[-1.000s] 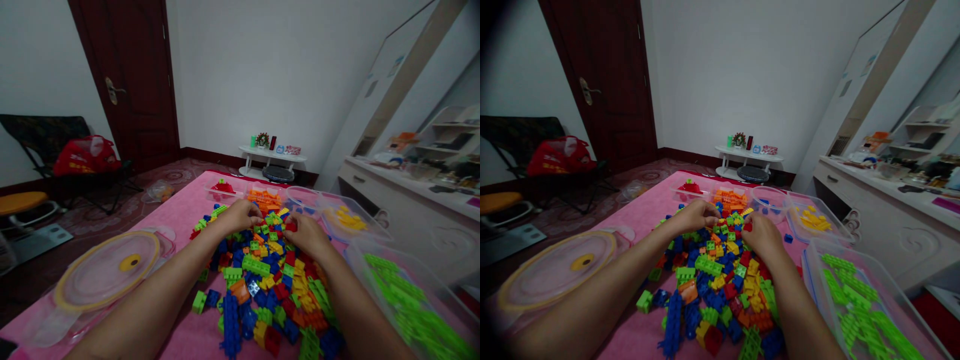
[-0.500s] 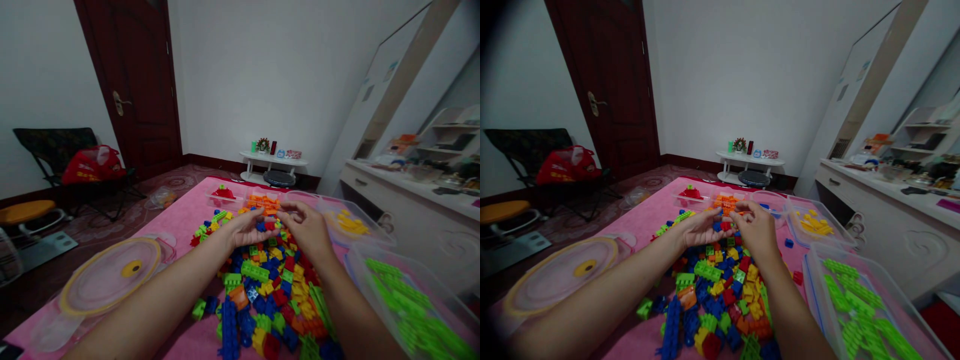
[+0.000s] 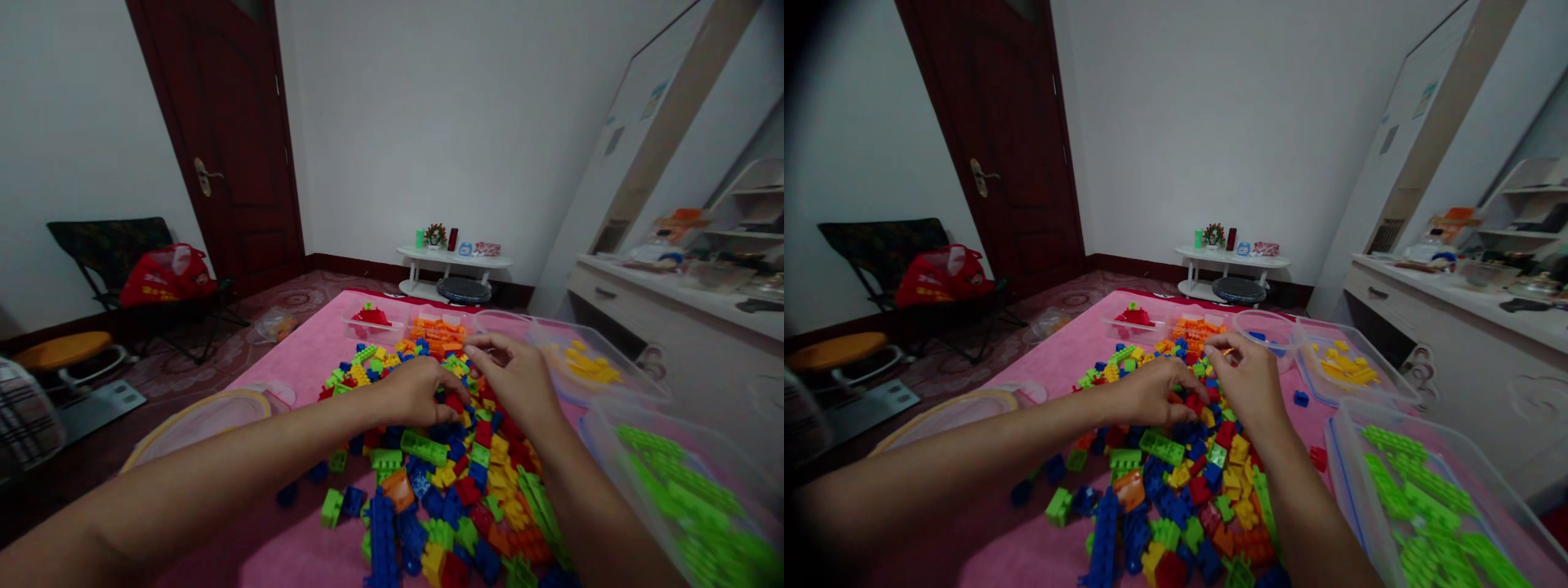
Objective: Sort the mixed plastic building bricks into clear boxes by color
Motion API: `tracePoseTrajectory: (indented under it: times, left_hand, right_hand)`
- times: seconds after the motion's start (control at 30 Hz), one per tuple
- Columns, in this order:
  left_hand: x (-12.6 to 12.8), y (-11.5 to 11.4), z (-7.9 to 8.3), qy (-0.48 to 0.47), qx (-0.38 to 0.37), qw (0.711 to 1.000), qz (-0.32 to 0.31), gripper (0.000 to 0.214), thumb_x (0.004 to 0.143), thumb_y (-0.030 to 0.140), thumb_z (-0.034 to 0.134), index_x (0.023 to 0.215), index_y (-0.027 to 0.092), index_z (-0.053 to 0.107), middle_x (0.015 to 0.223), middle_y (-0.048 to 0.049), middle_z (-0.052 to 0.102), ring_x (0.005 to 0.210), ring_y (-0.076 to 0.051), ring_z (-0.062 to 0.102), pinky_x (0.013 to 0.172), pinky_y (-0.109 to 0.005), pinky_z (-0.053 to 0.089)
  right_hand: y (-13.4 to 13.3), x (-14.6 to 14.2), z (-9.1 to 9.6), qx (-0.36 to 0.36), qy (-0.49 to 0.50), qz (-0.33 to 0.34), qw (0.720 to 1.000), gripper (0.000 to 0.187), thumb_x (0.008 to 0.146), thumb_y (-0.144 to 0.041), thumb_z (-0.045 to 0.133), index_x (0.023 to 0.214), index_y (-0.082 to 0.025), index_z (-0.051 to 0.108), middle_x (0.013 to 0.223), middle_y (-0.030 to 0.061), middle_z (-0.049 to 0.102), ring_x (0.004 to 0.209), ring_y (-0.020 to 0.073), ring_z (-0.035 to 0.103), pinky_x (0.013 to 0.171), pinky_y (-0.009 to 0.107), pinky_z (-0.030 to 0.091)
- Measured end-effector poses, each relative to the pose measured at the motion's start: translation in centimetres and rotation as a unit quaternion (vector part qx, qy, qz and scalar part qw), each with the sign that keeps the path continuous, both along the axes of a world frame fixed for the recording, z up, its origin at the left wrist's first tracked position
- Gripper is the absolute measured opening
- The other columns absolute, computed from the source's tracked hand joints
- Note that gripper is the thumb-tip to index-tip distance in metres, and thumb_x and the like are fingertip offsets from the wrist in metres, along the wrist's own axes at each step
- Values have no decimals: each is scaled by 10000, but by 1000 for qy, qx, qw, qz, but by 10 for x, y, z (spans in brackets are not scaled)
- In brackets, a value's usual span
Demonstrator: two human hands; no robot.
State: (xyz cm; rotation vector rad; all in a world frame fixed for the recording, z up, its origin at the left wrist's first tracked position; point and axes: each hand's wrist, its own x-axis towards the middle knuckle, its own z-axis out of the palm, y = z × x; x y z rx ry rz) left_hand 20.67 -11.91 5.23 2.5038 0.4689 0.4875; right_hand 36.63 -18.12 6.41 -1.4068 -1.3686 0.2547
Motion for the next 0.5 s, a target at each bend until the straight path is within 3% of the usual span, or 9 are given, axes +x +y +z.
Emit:
tracePoseTrajectory:
  times: [0.07,0.17,0.23,0.3,0.4,0.5]
  left_hand:
    - [0,25,1,-31,-11,999,24,301,712,269,661,999,189,700,841,-20,716,659,-132,617,615,-210,457]
    - [-2,87,4,-120,-21,980,157,254,741,236,639,961,118,690,883,-64,714,752,-148,641,674,-221,481]
    - [-7,133,5,-122,-9,960,252,285,756,251,635,1002,110,671,928,-83,711,812,-156,648,717,-227,486]
    - [-13,172,3,-107,-2,954,279,402,758,312,643,1096,95,632,989,-111,699,863,-175,646,743,-242,486]
    - [-24,210,-7,-56,51,940,332,442,802,364,586,1182,136,591,1160,-107,641,1021,-186,602,851,-249,448]
    - [-33,231,-20,-15,70,928,366,299,821,303,546,1043,150,674,1083,-97,675,1024,-205,594,874,-262,427]
  right_hand:
    - [-1,-1,2,-5,2,-8,1000,192,722,-321,606,813,-171,681,692,39,670,529,158,586,510,270,454]
    - [-3,-4,5,-13,-12,-17,1000,210,723,-331,602,815,-161,684,682,41,668,526,158,587,505,266,449]
    - [-4,-5,4,-23,-22,-15,999,215,733,-333,591,814,-158,685,685,44,670,534,158,589,507,263,447]
    - [-3,-6,2,-32,-22,-8,999,213,741,-335,583,809,-161,684,695,44,673,554,159,597,513,259,447]
    - [1,-5,-5,-53,-16,-1,998,210,742,-342,585,814,-171,682,713,43,679,588,165,609,523,256,445]
    - [4,-5,-12,-71,-14,-3,997,204,739,-347,587,809,-181,681,706,40,679,596,169,612,527,257,442]
